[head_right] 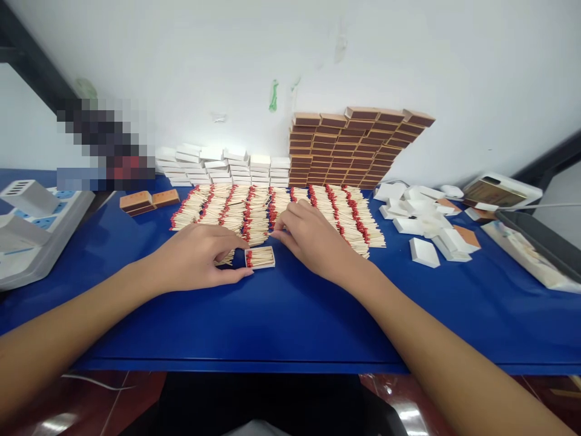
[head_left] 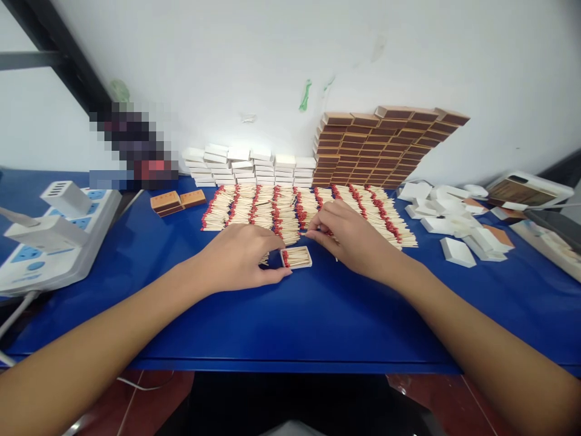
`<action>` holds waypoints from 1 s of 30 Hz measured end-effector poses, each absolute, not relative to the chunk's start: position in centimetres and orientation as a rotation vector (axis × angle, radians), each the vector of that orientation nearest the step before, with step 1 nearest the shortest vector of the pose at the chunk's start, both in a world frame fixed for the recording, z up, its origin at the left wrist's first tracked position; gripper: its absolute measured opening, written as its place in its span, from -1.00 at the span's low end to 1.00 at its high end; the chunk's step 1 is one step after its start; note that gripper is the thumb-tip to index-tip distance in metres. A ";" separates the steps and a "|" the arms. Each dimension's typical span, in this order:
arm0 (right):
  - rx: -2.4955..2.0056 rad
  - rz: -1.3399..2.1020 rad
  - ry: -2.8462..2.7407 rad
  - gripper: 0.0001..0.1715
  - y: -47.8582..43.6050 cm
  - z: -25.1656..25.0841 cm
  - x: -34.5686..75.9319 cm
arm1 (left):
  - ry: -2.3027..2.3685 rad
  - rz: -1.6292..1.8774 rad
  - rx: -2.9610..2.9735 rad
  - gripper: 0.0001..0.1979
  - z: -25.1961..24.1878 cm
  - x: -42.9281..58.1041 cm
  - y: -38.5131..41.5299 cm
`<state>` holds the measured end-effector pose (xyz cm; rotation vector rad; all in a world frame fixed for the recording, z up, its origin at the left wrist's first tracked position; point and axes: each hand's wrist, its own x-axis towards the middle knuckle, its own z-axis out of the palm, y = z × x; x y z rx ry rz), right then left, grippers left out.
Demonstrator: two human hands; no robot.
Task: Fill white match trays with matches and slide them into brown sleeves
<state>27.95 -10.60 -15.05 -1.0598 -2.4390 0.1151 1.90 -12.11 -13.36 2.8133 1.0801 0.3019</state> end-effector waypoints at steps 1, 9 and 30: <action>-1.034 0.135 -2.433 -0.84 -11.1 -14.8 27.6 | 1.087 0.299 2.813 -0.67 -13.3 1.9 -12.1; -0.958 0.125 -2.535 -0.85 -13.1 -14.4 25.7 | 1.103 0.264 2.807 -0.66 -13.3 2.1 -12.1; -1.154 -0.036 -2.462 -0.78 -9.4 -16.2 29.1 | 1.083 0.318 2.824 -0.66 -13.2 1.9 -12.2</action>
